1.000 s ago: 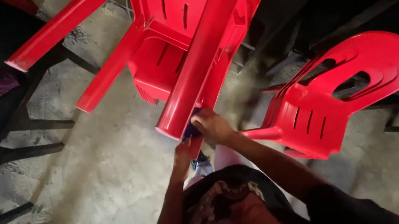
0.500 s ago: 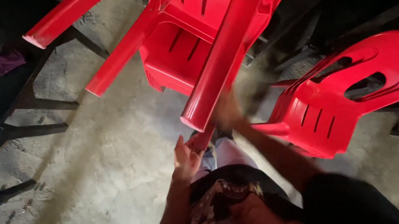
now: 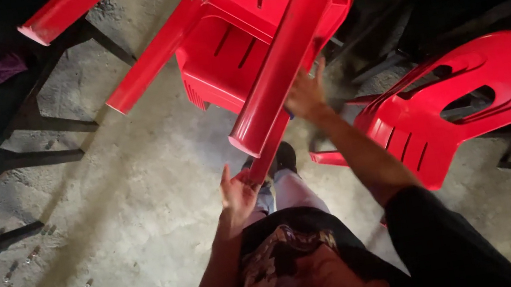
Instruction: Wiping down red plastic chairs with a blue cloth.
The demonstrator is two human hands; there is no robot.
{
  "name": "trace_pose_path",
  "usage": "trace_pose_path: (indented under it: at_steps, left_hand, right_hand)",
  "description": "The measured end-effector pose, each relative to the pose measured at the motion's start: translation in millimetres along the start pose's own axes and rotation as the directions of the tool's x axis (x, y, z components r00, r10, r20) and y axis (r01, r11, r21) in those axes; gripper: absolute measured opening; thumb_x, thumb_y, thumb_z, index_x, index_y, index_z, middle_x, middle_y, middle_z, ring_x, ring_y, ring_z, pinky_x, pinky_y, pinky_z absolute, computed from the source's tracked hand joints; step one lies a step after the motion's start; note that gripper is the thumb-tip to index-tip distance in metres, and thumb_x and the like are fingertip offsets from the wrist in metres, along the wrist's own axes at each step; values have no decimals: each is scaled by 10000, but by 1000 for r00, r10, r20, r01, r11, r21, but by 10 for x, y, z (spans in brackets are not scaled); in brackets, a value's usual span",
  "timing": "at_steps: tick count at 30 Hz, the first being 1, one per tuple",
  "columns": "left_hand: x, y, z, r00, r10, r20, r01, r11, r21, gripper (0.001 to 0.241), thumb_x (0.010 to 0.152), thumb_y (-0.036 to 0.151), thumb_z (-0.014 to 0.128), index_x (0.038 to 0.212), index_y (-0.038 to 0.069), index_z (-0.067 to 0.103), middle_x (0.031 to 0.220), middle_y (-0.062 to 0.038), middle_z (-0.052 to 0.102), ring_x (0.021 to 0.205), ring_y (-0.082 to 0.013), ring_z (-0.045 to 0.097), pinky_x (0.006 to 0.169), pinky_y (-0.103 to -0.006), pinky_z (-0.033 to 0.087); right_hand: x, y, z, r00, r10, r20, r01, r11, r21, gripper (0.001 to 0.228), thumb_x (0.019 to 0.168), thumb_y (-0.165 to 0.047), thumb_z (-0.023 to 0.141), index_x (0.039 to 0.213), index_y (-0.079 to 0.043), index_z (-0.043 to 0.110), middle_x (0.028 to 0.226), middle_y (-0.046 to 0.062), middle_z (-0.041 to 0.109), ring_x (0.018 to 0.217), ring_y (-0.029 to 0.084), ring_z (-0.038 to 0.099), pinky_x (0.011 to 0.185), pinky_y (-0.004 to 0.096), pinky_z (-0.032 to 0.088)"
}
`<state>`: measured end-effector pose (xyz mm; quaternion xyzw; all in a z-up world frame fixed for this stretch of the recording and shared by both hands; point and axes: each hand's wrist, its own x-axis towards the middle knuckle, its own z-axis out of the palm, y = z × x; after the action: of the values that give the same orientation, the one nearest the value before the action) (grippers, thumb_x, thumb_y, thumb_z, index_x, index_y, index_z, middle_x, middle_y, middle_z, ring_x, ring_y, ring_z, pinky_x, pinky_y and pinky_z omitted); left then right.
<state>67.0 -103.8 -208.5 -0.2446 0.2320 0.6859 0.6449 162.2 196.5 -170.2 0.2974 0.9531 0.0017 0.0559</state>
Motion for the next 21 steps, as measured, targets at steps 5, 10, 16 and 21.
trace_pose_path:
  at_steps: [5, 10, 16, 21]
  left_hand:
    - [281, -41, -225, 977, 41, 209, -36, 999, -28, 771, 1026, 681, 423, 895, -49, 634, 934, -216, 739, 940, -344, 693, 945, -448, 535]
    - [-144, 9, 539, 992, 46, 118, -48, 999, 15, 703, 979, 655, 371, 1041, 18, 663, 968, -169, 734, 914, -320, 694, 868, -432, 552]
    - [379, -102, -259, 1000, 18, -17, -19, 999, -27, 583, 1030, 595, 454, 976, 34, 604, 958, -170, 722, 918, -325, 702, 862, -444, 576]
    - [306, -156, -73, 1000, 25, -7, -25, 999, 26, 525, 1043, 513, 454, 947, 28, 632, 942, -140, 736, 911, -277, 703, 876, -400, 552]
  right_hand:
    - [-86, -39, 483, 954, -29, -299, 7, 997, -75, 539, 928, -470, 518, 1402, -229, 605, 1542, 107, 516, 1457, 355, 401, 1033, 847, 7]
    - [-83, 65, 265, 943, 1, -332, -52, 988, -143, 510, 931, -506, 511, 1347, -233, 625, 1504, 125, 511, 1441, 399, 379, 1009, 848, 66]
    - [-262, 119, 168, 940, 31, -340, -107, 972, -208, 487, 936, -549, 502, 1280, -238, 650, 1459, 147, 505, 1422, 451, 354, 979, 849, 137]
    - [-267, 25, 51, 886, 220, -407, -202, 975, 88, 402, 994, -490, 561, 1216, -174, 672, 1414, 189, 534, 1379, 412, 416, 1050, 777, 263]
